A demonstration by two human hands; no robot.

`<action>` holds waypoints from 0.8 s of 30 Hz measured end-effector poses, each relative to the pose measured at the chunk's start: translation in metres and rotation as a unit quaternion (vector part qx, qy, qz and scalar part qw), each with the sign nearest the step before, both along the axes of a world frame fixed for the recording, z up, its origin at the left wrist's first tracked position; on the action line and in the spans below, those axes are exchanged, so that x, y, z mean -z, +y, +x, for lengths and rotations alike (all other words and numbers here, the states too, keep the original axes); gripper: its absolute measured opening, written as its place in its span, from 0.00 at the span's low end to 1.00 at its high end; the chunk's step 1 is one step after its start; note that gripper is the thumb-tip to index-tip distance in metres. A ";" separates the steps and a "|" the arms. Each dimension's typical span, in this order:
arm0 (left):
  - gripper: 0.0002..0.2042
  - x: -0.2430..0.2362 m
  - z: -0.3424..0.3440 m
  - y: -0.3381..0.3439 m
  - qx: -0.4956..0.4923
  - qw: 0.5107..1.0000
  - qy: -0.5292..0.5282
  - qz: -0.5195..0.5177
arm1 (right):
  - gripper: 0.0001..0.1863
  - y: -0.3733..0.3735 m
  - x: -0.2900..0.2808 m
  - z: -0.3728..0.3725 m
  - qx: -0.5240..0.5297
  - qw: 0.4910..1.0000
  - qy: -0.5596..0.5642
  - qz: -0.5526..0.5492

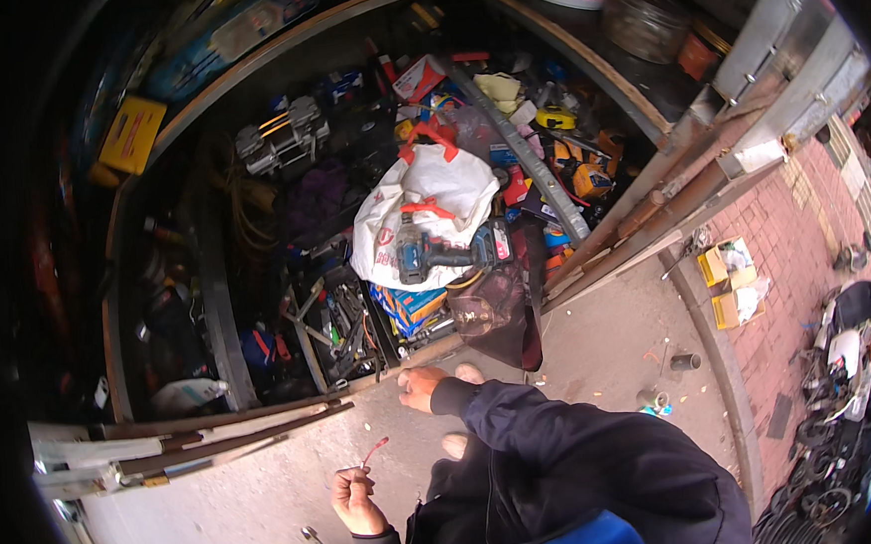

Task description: The person strips and twists red and white wires, then uses pliers to crimp connectors onto the wire ends. They walk to a three-wheeled vehicle, open its battery compartment, and connect the prepared wires to the battery terminals.

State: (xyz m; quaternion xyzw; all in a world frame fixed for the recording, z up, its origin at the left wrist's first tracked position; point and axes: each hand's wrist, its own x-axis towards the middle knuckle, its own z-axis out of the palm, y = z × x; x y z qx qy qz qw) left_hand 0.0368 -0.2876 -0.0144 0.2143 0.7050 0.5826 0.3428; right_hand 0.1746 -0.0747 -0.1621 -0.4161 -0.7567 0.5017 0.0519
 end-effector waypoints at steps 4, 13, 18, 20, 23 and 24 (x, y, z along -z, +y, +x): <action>0.09 0.018 -0.007 -0.058 -0.097 0.995 -0.029 0.022 | 0.22 -0.044 0.026 0.002 -0.052 0.997 -0.061 -0.015; 0.10 0.041 0.004 -0.148 -0.271 0.952 -0.126 -0.069 | 0.24 -0.027 0.070 -0.014 -0.075 0.986 -0.150 -0.001; 0.10 0.051 0.023 -0.141 -0.351 0.921 -0.155 -0.067 | 0.36 0.053 0.095 -0.044 0.031 0.974 -0.215 0.067; 0.09 0.053 0.030 -0.133 -0.365 0.914 -0.161 -0.076 | 0.43 0.095 0.096 -0.040 0.234 0.963 0.102 -0.087; 0.08 0.057 0.038 -0.113 -0.365 0.911 -0.174 -0.078 | 0.48 0.140 0.099 -0.016 0.471 0.863 0.061 -0.175; 0.08 0.059 0.039 -0.106 -0.360 0.912 -0.180 -0.081 | 0.49 0.152 0.108 -0.018 0.482 0.848 0.158 -0.155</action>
